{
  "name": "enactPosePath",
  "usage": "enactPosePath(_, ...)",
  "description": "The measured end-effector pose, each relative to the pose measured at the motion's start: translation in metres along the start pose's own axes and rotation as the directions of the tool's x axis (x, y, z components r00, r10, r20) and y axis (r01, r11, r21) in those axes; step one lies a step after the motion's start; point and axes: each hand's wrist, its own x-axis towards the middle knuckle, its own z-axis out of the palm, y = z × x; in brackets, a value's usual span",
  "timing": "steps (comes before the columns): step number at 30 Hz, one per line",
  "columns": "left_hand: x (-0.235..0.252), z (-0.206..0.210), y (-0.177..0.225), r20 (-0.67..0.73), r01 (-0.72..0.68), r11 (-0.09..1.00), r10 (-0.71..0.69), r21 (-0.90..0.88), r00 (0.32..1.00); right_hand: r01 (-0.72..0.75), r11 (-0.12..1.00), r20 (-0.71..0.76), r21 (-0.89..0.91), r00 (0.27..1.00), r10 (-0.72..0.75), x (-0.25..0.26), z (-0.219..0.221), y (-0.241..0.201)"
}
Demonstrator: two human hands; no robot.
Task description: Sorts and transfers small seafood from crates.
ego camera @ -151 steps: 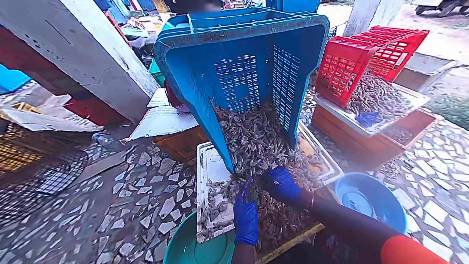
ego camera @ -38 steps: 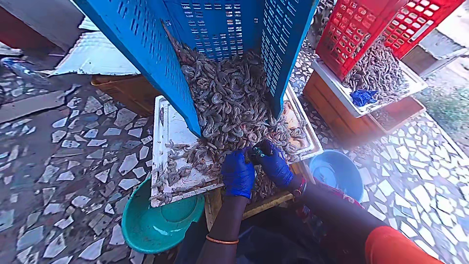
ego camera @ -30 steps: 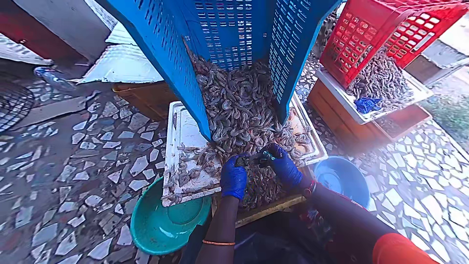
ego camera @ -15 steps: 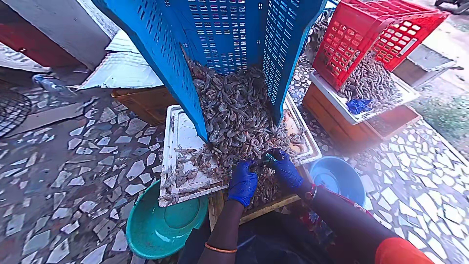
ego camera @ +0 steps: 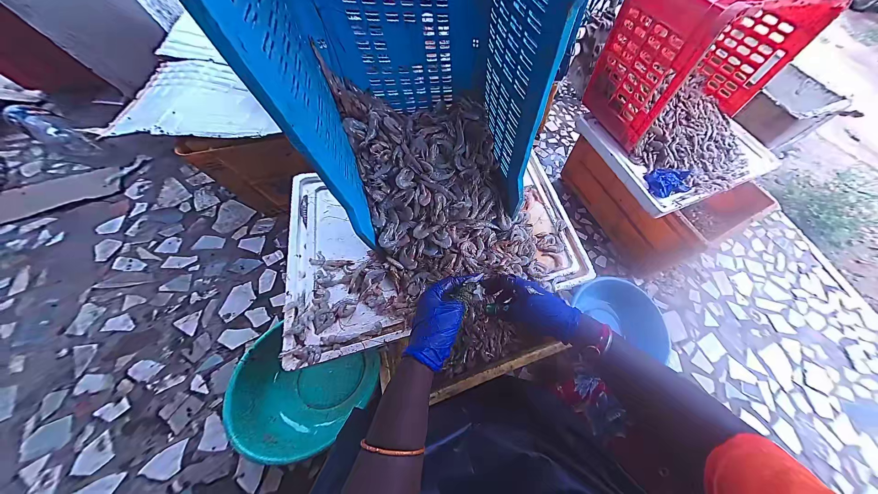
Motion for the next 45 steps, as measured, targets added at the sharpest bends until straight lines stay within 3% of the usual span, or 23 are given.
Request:
enactPosePath(3,-0.010,0.009,-0.001,-0.039,-0.018,0.998,0.016,-0.056,0.999,0.071,0.994,0.018,-0.079,0.997,-0.069,-0.007,0.013,-0.013)
enactPosePath(5,-0.015,0.011,0.001,-0.081,-0.042,0.993,0.033,-0.109,0.996,0.131,0.974,-0.083,-0.184,0.985,-0.148,-0.005,0.025,-0.014)
enactPosePath(8,-0.023,0.004,0.005,-0.104,-0.033,0.991,0.020,-0.132,0.994,0.274,0.892,-0.279,-0.360,0.880,-0.383,-0.003,0.042,-0.008)
enactPosePath(10,-0.031,0.000,0.008,-0.127,0.004,0.984,-0.026,-0.177,0.992,0.362,0.817,-0.297,-0.450,0.802,-0.518,-0.005,0.043,-0.008)
enactPosePath(12,-0.038,-0.006,0.006,-0.180,0.069,0.975,-0.109,-0.213,0.978,0.432,0.792,-0.227,-0.431,0.798,-0.558,-0.009,0.042,-0.010)
enactPosePath(14,-0.042,-0.018,0.001,-0.243,0.103,0.940,-0.188,-0.326,0.952,0.406,0.840,-0.086,-0.360,0.882,-0.463,-0.018,0.042,-0.012)
enactPosePath(16,-0.043,-0.031,-0.001,-0.265,0.051,0.829,-0.235,-0.557,0.935,0.198,0.908,0.162,-0.368,0.976,-0.147,-0.022,0.044,-0.005)
enactPosePath(18,-0.048,-0.044,0.000,-0.257,-0.013,0.726,-0.227,-0.688,0.939,0.003,0.841,0.306,-0.541,0.932,0.193,-0.017,0.061,0.016)
enactPosePath(19,-0.049,-0.049,0.001,-0.271,-0.049,0.694,-0.214,-0.718,0.938,-0.067,0.800,0.290,-0.596,0.911,0.292,-0.011,0.073,0.030)
enactPosePath(22,-0.050,-0.054,0.000,-0.300,-0.111,0.665,-0.176,-0.738,0.937,-0.185,0.797,0.196,-0.575,0.915,0.354,0.020,0.102,0.055)
enactPosePath(27,-0.045,-0.055,0.006,-0.336,-0.098,0.730,-0.188,-0.677,0.923,-0.290,0.759,0.183,-0.583,0.863,0.471,0.073,0.139,0.055)
enactPosePath(31,-0.037,-0.056,0.007,-0.334,-0.066,0.776,-0.192,-0.627,0.923,-0.339,0.712,0.188,-0.615,0.814,0.550,0.074,0.150,0.040)
enactPosePath(34,-0.031,-0.053,0.010,-0.313,-0.066,0.794,-0.161,-0.604,0.936,-0.337,0.764,0.172,-0.550,0.850,0.499,0.057,0.132,0.035)
enactPosePath(38,-0.032,-0.046,0.013,-0.306,-0.074,0.817,-0.129,-0.571,0.943,-0.077,0.781,0.343,-0.619,0.868,0.358,0.029,0.088,0.047)
enactPosePath(41,-0.033,-0.038,0.009,-0.304,-0.084,0.826,-0.109,-0.557,0.946,0.023,0.824,0.401,-0.567,0.881,0.251,-0.006,0.031,0.063)
enactPosePath(43,-0.033,-0.035,0.005,-0.311,-0.095,0.839,-0.091,-0.536,0.946,-0.026,0.863,0.350,-0.505,0.908,0.232,-0.032,-0.014,0.073)
enactPosePath(45,-0.031,-0.035,0.001,-0.340,-0.101,0.859,-0.089,-0.502,0.936,-0.159,0.923,0.166,-0.351,0.959,0.229,-0.061,-0.053,0.089)
